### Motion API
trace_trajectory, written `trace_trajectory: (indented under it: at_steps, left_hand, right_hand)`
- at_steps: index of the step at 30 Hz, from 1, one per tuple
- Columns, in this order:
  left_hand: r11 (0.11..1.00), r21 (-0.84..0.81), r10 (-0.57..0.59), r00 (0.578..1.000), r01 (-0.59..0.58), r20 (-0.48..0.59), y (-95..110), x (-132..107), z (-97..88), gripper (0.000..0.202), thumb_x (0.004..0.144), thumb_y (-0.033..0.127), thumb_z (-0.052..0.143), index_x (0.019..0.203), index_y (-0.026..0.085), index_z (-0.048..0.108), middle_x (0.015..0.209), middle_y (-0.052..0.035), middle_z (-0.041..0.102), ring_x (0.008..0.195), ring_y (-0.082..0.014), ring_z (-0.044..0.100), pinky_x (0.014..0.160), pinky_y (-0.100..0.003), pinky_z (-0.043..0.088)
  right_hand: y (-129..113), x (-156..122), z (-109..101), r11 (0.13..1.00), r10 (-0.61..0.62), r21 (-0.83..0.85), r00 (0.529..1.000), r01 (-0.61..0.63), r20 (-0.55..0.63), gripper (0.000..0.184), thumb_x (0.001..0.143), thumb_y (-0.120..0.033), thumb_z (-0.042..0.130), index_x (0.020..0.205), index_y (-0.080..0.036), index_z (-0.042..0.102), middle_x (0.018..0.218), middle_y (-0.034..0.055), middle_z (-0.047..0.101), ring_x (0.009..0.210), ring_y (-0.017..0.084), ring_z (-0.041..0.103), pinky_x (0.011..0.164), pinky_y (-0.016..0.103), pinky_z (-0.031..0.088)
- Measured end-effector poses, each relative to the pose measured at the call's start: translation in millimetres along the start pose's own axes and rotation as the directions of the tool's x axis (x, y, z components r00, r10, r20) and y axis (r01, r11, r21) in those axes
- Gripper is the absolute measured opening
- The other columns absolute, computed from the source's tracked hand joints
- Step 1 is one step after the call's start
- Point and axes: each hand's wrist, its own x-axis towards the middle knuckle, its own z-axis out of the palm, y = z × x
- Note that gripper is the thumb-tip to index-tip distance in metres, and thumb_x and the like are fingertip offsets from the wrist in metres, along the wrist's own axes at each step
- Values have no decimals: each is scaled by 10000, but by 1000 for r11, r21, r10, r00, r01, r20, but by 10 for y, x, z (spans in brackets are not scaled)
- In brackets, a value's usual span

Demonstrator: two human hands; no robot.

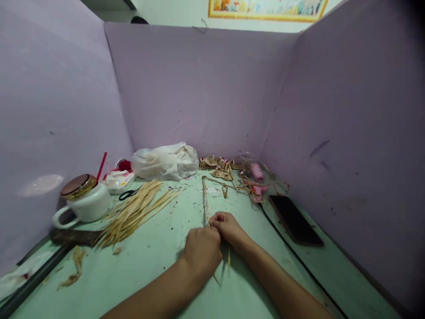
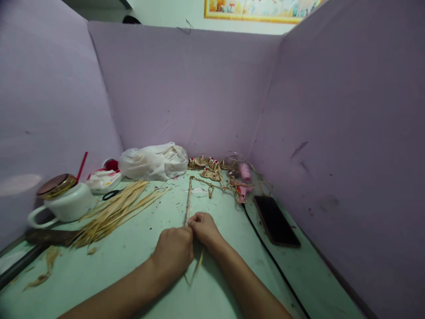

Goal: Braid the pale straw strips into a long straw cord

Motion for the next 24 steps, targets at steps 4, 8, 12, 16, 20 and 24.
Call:
trace_trajectory:
  at_steps: [4, 8, 12, 16, 20, 24]
  left_hand:
    - [994, 87, 63, 997, -60, -36, 7, -9, 53, 358, 685, 93, 374, 960, 97, 603, 865, -163, 623, 805, -244, 583, 719, -340, 408]
    - [995, 68, 78, 997, -77, -23, 0, -5, 36, 337, 673, 113, 409, 937, 105, 617, 847, -163, 626, 798, -252, 585, 714, -340, 405]
    - [999, 18, 48, 998, -47, -46, -110, 60, -76, 255, 649, 181, 461, 806, 145, 660, 781, -132, 633, 748, -211, 580, 670, -271, 389]
    - [993, -100, 56, 998, -55, 14, -363, 201, -244, 190, 601, 199, 463, 607, 148, 646, 568, -67, 592, 536, -138, 518, 504, -210, 325]
    - [960, -280, 33, 992, 3, 124, -605, 308, -364, 154, 557, 194, 467, 523, 136, 606, 456, -11, 523, 447, -94, 437, 440, -189, 277]
    - [883, -464, 68, 961, 67, 268, -755, 343, -412, 164, 566, 266, 500, 534, 128, 584, 435, 15, 492, 384, -67, 368, 395, -184, 254]
  right_hand:
    - [-29, -26, 4, 999, 22, 43, 1000, -23, 21, 56, 581, -116, 493, 533, -140, 476, 442, -46, 441, 426, 55, 347, 431, 185, 260]
    - [-16, -16, 5, 998, 33, 47, 999, -34, 22, 53, 578, -104, 487, 541, -140, 474, 451, -44, 448, 434, 56, 359, 438, 185, 270]
    - [-28, -16, -9, 997, 51, 47, 997, -54, 51, 67, 592, -107, 481, 536, -141, 468, 405, -62, 393, 386, 44, 307, 402, 183, 218]
    - [-78, -48, -27, 996, 67, 57, 992, -74, 111, 98, 629, -131, 469, 532, -138, 469, 401, -53, 422, 342, 31, 278, 373, 182, 177]
    - [-118, -72, -28, 993, 86, 67, 990, -94, 113, 78, 647, -123, 463, 570, -139, 471, 432, -51, 461, 324, 23, 249, 362, 178, 180]
    - [-126, -72, -22, 992, 92, 71, 990, -100, 104, 66, 641, -106, 459, 589, -139, 481, 441, -54, 467, 327, 25, 256, 371, 174, 214]
